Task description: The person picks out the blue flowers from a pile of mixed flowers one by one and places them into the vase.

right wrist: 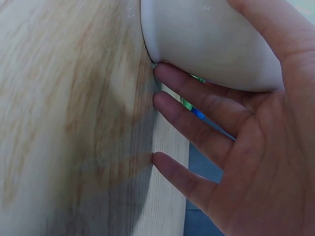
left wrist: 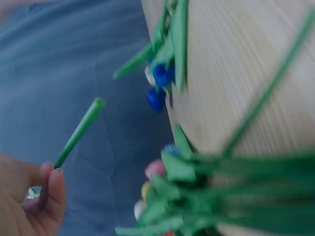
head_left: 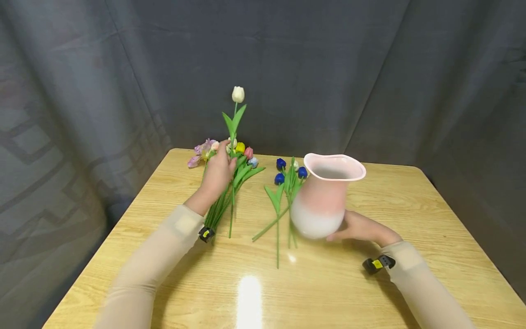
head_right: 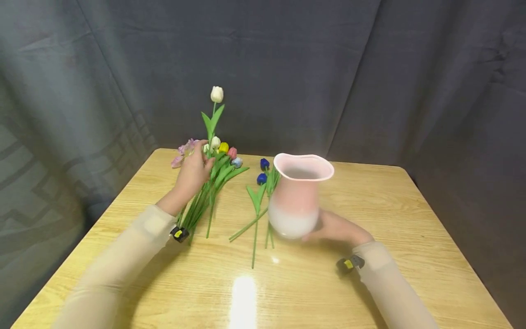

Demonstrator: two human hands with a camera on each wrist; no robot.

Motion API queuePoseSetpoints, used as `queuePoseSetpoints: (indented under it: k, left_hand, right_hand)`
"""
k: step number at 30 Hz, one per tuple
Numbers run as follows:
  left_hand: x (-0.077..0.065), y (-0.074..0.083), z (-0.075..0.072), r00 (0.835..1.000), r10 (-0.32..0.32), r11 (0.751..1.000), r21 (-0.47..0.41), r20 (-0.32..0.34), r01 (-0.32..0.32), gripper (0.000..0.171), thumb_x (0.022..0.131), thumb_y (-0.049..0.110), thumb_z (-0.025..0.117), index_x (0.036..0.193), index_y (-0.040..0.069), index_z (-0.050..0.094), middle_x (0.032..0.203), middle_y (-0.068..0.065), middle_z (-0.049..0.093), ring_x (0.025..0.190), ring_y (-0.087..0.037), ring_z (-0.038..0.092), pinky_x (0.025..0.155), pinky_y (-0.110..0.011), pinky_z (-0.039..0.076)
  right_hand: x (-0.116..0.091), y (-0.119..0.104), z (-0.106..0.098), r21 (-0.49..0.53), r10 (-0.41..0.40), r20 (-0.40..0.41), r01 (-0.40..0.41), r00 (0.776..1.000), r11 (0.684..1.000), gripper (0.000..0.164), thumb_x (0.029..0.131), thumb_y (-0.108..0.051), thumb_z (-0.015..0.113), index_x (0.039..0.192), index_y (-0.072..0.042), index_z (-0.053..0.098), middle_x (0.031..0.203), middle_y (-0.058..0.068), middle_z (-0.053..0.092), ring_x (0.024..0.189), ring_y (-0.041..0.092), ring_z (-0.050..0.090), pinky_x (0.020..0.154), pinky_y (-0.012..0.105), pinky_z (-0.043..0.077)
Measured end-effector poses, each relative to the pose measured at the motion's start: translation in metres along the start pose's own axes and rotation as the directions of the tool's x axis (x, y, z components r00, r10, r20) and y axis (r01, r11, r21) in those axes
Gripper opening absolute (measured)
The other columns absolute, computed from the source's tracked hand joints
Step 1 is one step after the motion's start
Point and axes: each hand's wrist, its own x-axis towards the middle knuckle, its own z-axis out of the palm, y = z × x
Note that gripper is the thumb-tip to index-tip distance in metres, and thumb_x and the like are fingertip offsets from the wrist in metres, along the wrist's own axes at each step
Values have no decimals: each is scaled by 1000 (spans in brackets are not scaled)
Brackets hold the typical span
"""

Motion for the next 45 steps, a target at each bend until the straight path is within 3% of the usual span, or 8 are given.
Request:
queuePoseSetpoints:
  k: [5, 11, 15, 21, 32, 35, 39, 45]
  left_hand:
    - [-4, -23, -12, 999, -44, 996, 83, 2, 44, 59, 94, 11, 62, 146, 6, 35, 66, -17, 60, 49, -24, 52, 44, -36, 42]
    - [-13, -40, -12, 988, -67, 983, 181, 141, 41, 61, 92, 6, 62, 147, 5, 37, 68, -19, 62, 50, -26, 55, 47, -39, 47]
    - [-18, -49, -5, 969, -89, 969, 243, 230, 31, 63, 91, 4, 61, 148, 3, 34, 68, -19, 62, 49, -26, 56, 46, -39, 47]
    - [-22, -57, 5, 920, -182, 947, 315, 348, 68, 57, 94, 0, 47, 149, 1, 32, 76, -25, 65, 56, -30, 61, 45, -40, 48]
    - [-19, -63, 7, 881, -253, 905, 419, 399, 70, 52, 98, 9, 45, 149, 12, 37, 79, -22, 66, 55, -25, 58, 43, -38, 45]
    - [-11, -61, -2, 887, -259, 897, 436, 382, 74, 43, 97, 16, 50, 140, 14, 50, 91, -23, 68, 68, -33, 65, 49, -46, 50]
    - [8, -51, -16, 923, -216, 909, 411, 319, 70, 29, 94, 18, 53, 120, 7, 62, 102, -23, 68, 83, -41, 67, 60, -55, 53]
    - [35, -11, -26, 950, -159, 958, 274, 267, 83, 33, 96, 21, 51, 126, 10, 59, 95, -18, 69, 68, -30, 61, 51, -41, 47]
  right_hand:
    - [-1, 0, 0, -19, 0, -3, 0, 1000, 1000, 88, 74, -35, 84, 145, -11, 37, 142, 12, 48, 131, 33, 43, 110, 59, 28]
    - [-2, 2, -1, -34, 8, -10, -8, 1000, 999, 88, 74, -36, 84, 144, -11, 38, 142, 12, 49, 131, 34, 44, 110, 59, 29]
    - [-2, 2, -1, -30, 6, -14, -7, 1000, 1000, 88, 74, -35, 84, 144, -10, 38, 142, 12, 49, 131, 34, 44, 110, 59, 29]
    - [-2, 1, 1, -12, 17, -13, -17, 1000, 1000, 89, 73, -35, 84, 145, -13, 38, 142, 9, 49, 131, 30, 44, 110, 57, 29]
    - [2, 2, 1, -35, -5, -12, 4, 1000, 999, 88, 74, -37, 84, 144, -11, 38, 141, 11, 50, 129, 31, 45, 109, 58, 30]
    - [3, 2, 1, -32, -8, -10, 8, 1000, 999, 88, 73, -36, 84, 144, -11, 38, 142, 11, 49, 130, 32, 45, 110, 58, 30]
    - [4, 1, 0, -24, -11, -6, 11, 1000, 1000, 88, 73, -35, 84, 145, -11, 38, 142, 11, 49, 130, 33, 45, 110, 58, 30]
    - [4, 1, 0, -26, -5, 2, 5, 1000, 1000, 91, 73, -35, 84, 146, -11, 35, 142, 11, 48, 131, 32, 44, 110, 58, 28]
